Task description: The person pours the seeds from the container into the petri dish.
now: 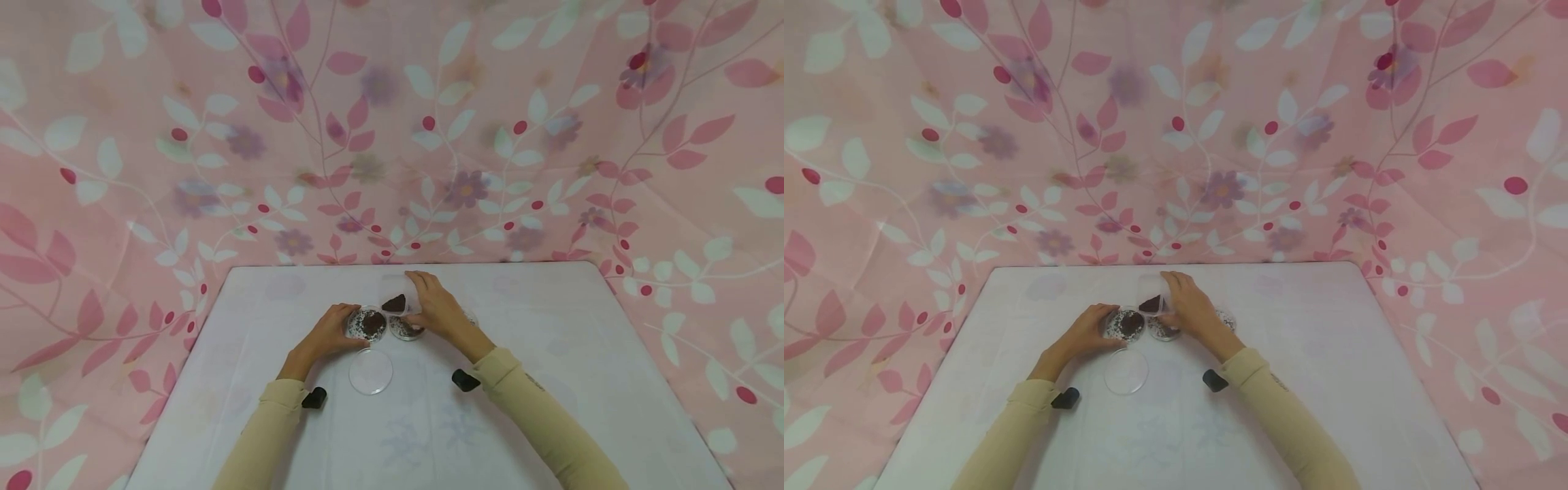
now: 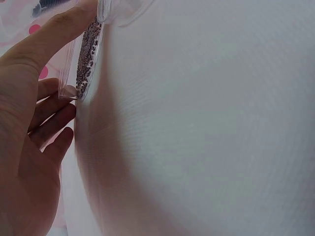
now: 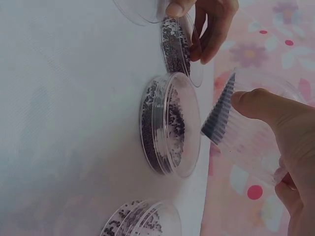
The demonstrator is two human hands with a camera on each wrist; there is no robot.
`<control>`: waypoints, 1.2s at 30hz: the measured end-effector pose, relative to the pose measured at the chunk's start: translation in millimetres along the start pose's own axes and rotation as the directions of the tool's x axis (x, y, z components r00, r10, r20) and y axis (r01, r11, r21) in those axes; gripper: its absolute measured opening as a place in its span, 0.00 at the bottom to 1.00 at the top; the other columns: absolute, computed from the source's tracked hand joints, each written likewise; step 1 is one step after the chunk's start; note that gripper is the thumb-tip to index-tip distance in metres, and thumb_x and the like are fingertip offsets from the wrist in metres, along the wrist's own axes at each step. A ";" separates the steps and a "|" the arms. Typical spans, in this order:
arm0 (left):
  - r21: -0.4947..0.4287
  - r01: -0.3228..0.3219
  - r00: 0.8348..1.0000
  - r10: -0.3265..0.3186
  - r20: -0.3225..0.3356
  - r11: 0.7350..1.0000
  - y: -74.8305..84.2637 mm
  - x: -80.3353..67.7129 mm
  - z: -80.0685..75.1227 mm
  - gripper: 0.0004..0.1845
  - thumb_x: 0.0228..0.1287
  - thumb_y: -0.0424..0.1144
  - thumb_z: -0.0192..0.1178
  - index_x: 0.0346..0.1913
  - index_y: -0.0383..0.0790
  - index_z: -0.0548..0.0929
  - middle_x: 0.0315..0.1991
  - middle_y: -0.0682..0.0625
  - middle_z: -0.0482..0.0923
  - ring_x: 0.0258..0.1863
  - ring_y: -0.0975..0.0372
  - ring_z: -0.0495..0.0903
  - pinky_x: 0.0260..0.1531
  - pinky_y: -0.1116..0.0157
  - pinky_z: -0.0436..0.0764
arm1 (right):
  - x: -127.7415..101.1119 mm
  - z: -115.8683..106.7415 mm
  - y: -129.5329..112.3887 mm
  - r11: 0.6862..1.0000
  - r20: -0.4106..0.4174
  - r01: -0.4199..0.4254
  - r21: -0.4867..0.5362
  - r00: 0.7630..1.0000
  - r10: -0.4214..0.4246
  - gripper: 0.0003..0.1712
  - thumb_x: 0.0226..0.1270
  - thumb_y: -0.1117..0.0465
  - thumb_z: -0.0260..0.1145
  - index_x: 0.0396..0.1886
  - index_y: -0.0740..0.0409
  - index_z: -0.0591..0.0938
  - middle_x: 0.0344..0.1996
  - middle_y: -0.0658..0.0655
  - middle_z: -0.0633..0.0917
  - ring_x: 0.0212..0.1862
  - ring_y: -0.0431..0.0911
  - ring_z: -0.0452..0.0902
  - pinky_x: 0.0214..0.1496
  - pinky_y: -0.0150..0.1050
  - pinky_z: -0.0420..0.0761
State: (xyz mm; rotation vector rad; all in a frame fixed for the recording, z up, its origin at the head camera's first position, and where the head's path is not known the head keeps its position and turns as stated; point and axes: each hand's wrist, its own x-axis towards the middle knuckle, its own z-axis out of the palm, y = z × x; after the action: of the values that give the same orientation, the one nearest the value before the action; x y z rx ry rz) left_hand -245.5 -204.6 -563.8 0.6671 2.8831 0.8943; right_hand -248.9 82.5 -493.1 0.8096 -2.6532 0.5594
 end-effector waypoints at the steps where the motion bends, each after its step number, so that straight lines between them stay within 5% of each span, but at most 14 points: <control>1: 0.001 0.002 1.000 -0.002 0.002 1.000 -0.1 0.0 0.0 0.49 0.42 0.60 0.76 0.67 0.39 0.73 0.63 0.44 0.74 0.66 0.50 0.69 0.69 0.49 0.68 | -1.0 -0.3 1.0 1.000 -0.005 -0.007 0.010 1.000 0.007 0.56 0.44 0.51 0.82 0.71 0.60 0.63 0.63 0.62 0.73 0.65 0.55 0.70 0.61 0.49 0.80; 9: 0.006 0.003 1.000 -0.003 0.008 1.000 -0.3 0.0 0.5 0.49 0.43 0.61 0.76 0.67 0.40 0.73 0.63 0.45 0.75 0.66 0.51 0.70 0.69 0.50 0.68 | -7.6 -3.2 12.8 0.988 0.025 -0.096 0.122 0.995 0.094 0.57 0.46 0.50 0.81 0.72 0.58 0.61 0.63 0.60 0.72 0.65 0.53 0.70 0.69 0.49 0.73; 18: 0.002 0.003 1.000 -0.003 0.001 1.000 0.5 -0.6 0.4 0.49 0.43 0.61 0.76 0.67 0.39 0.73 0.63 0.43 0.74 0.67 0.49 0.69 0.69 0.48 0.67 | -22.5 -9.8 30.0 0.949 0.026 -0.220 0.224 0.975 0.220 0.57 0.47 0.49 0.80 0.72 0.58 0.60 0.62 0.63 0.73 0.60 0.56 0.75 0.61 0.55 0.79; 24: 0.013 0.011 1.000 -0.011 0.005 1.000 0.2 -0.5 1.1 0.49 0.43 0.61 0.76 0.67 0.40 0.72 0.63 0.43 0.74 0.66 0.49 0.69 0.69 0.48 0.68 | -33.8 -13.8 42.6 0.928 -0.029 -0.225 0.297 0.969 0.244 0.56 0.46 0.50 0.81 0.71 0.62 0.62 0.60 0.66 0.75 0.57 0.58 0.76 0.58 0.57 0.79; 36: 0.009 0.029 0.999 -0.030 0.016 1.000 1.6 -0.2 0.4 0.49 0.43 0.60 0.76 0.68 0.40 0.72 0.64 0.43 0.73 0.67 0.50 0.68 0.70 0.49 0.67 | -60.9 -23.5 74.5 0.829 -0.054 -0.282 0.483 0.935 0.350 0.53 0.49 0.55 0.80 0.71 0.64 0.61 0.64 0.67 0.73 0.68 0.59 0.69 0.68 0.54 0.72</control>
State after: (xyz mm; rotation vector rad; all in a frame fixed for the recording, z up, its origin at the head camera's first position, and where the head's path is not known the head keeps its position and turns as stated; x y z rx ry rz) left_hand -244.6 -203.3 -563.3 0.6279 2.8762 0.8685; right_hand -240.0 178.1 -517.2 0.4103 -2.5593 1.3347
